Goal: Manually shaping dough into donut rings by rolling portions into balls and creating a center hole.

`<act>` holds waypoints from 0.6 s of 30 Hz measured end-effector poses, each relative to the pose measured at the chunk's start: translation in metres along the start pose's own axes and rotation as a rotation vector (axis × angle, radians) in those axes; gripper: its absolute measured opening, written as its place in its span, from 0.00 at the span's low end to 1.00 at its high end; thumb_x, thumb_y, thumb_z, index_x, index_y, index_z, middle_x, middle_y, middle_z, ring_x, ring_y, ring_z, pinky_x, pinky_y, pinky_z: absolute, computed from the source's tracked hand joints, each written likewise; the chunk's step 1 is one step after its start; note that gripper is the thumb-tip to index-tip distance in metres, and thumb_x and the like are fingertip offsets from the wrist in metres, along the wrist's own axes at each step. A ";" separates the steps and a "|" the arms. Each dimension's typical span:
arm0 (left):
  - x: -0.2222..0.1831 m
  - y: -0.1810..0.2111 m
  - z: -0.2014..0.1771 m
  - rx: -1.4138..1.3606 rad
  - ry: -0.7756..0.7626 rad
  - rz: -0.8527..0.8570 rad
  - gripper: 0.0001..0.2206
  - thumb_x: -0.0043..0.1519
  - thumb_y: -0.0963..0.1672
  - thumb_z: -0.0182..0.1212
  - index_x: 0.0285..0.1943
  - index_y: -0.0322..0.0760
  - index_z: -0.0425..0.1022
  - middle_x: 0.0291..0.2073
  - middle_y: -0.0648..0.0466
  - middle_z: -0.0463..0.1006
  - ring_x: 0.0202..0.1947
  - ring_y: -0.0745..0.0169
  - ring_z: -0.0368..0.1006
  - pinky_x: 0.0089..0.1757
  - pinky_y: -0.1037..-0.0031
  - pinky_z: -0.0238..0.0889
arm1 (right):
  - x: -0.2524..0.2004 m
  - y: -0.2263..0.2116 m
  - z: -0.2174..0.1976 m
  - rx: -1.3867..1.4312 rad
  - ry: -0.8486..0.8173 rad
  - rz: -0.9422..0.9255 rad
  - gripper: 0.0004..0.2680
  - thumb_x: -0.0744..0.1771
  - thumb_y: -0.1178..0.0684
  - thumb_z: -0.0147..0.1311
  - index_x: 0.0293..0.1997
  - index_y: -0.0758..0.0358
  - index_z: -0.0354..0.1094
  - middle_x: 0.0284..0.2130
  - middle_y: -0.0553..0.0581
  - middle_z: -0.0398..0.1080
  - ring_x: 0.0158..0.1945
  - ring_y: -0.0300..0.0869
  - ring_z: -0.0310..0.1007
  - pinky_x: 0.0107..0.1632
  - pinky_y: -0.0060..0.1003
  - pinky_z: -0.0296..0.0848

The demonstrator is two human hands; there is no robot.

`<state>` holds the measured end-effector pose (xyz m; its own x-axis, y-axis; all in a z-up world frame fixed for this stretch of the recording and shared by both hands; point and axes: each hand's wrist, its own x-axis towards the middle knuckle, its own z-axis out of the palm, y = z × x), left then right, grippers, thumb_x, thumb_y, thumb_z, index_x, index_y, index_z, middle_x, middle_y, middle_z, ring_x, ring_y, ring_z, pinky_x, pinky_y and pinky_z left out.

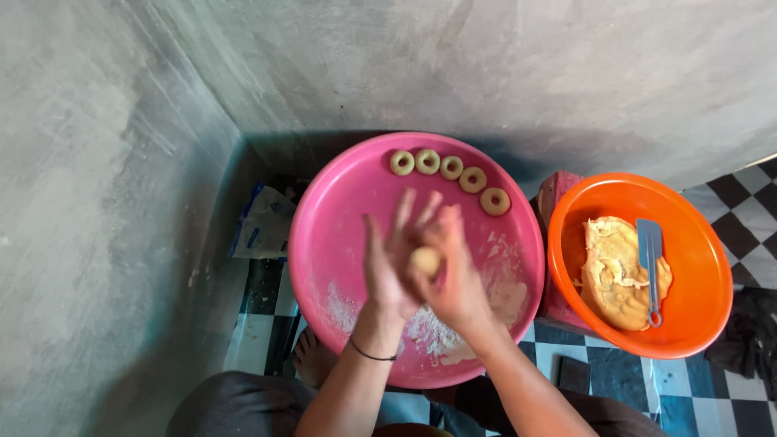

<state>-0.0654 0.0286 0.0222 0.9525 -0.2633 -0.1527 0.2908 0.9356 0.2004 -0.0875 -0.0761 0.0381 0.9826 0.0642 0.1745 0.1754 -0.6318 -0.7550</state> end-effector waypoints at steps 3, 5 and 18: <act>-0.006 -0.025 0.007 -0.038 0.103 -0.178 0.38 0.64 0.65 0.37 0.75 0.45 0.61 0.70 0.35 0.63 0.71 0.31 0.57 0.68 0.44 0.43 | -0.006 -0.027 -0.005 0.070 0.021 -0.214 0.27 0.65 0.49 0.59 0.72 0.63 0.56 0.63 0.64 0.69 0.68 0.59 0.65 0.71 0.52 0.58; -0.002 -0.005 0.002 -0.012 0.038 -0.120 0.40 0.64 0.66 0.35 0.79 0.47 0.53 0.73 0.36 0.57 0.73 0.31 0.50 0.68 0.42 0.36 | -0.018 -0.005 0.016 0.118 -0.001 -0.316 0.30 0.63 0.52 0.63 0.73 0.68 0.52 0.61 0.68 0.70 0.66 0.63 0.66 0.67 0.57 0.62; 0.003 -0.008 0.007 -0.004 0.171 -0.111 0.36 0.63 0.66 0.39 0.71 0.49 0.69 0.63 0.48 0.74 0.64 0.44 0.69 0.68 0.51 0.51 | 0.000 0.006 0.000 0.074 0.056 -0.245 0.36 0.67 0.52 0.56 0.79 0.70 0.28 0.64 0.59 0.68 0.70 0.52 0.63 0.71 0.47 0.60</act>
<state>-0.0640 0.0183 0.0263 0.8855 -0.3215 -0.3354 0.3925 0.9039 0.1698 -0.0859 -0.0795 0.0333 0.9058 0.1644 0.3904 0.4134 -0.5445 -0.7298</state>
